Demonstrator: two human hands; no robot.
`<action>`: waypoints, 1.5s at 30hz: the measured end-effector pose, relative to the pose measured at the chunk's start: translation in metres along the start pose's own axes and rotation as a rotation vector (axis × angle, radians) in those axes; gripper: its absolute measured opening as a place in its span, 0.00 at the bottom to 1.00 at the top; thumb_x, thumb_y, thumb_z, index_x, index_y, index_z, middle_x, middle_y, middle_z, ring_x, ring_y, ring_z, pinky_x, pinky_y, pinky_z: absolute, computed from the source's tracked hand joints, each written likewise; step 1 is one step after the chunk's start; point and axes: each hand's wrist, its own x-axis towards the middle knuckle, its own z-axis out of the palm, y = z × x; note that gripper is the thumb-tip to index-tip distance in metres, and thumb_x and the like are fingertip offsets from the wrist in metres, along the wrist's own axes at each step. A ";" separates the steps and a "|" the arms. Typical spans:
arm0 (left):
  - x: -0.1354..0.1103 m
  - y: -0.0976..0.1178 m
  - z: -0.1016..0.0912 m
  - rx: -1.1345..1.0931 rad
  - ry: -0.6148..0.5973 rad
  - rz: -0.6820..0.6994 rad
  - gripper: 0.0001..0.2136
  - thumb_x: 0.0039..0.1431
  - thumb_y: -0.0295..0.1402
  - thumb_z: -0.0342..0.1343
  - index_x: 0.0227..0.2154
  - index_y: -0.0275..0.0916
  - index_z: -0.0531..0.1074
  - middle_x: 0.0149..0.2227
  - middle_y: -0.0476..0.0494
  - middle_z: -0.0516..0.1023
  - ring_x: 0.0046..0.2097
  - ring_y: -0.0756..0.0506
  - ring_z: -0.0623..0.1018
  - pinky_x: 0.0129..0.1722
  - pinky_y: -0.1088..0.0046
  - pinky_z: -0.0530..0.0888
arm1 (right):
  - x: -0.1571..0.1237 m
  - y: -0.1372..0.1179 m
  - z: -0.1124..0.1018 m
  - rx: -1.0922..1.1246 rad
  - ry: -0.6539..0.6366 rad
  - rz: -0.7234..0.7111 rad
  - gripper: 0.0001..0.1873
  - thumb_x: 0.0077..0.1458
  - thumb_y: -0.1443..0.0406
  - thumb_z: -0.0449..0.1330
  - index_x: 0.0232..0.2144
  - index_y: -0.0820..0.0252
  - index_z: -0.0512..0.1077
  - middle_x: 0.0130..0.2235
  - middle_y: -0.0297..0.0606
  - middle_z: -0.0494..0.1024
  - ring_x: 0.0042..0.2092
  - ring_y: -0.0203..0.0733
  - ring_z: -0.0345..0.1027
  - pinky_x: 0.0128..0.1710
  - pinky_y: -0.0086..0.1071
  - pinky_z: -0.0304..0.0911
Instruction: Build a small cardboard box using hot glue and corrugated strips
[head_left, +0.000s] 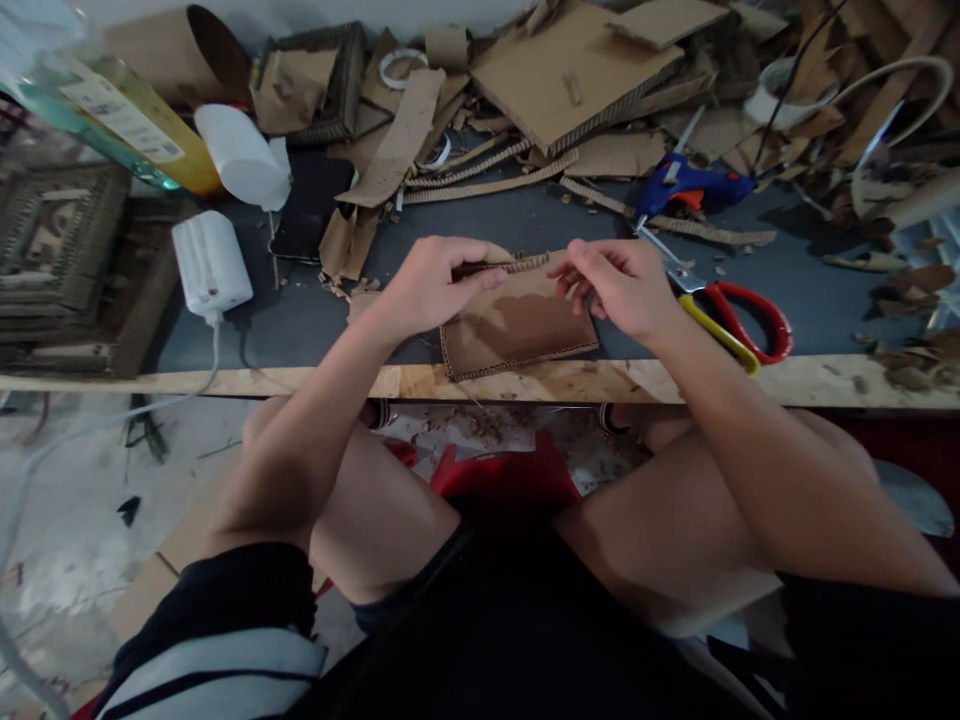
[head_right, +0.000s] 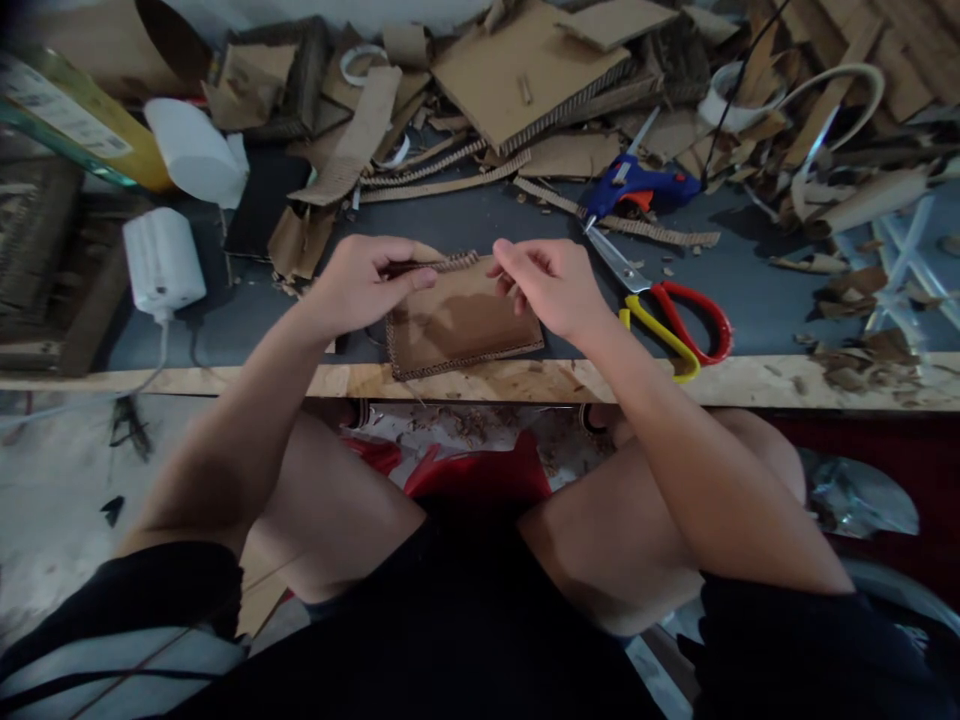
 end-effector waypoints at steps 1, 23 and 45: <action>0.000 0.003 0.005 0.010 -0.002 0.015 0.13 0.71 0.40 0.62 0.31 0.41 0.80 0.29 0.49 0.80 0.35 0.46 0.79 0.37 0.69 0.73 | 0.002 0.000 0.001 0.058 -0.054 0.027 0.43 0.66 0.25 0.49 0.38 0.52 0.82 0.33 0.42 0.82 0.30 0.46 0.76 0.29 0.39 0.68; 0.000 0.010 0.028 -0.658 -0.217 -0.260 0.10 0.79 0.34 0.59 0.58 0.39 0.74 0.33 0.48 0.82 0.29 0.53 0.76 0.33 0.79 0.76 | 0.008 0.025 0.006 -0.378 0.056 -0.777 0.13 0.76 0.57 0.60 0.50 0.51 0.84 0.49 0.39 0.87 0.52 0.52 0.81 0.57 0.49 0.74; 0.006 0.004 -0.001 0.524 -0.605 0.171 0.22 0.77 0.36 0.62 0.70 0.47 0.76 0.74 0.43 0.74 0.76 0.38 0.70 0.72 0.63 0.69 | 0.022 0.028 -0.006 -0.811 0.164 -0.169 0.21 0.74 0.63 0.49 0.55 0.52 0.81 0.53 0.49 0.84 0.59 0.61 0.75 0.55 0.51 0.71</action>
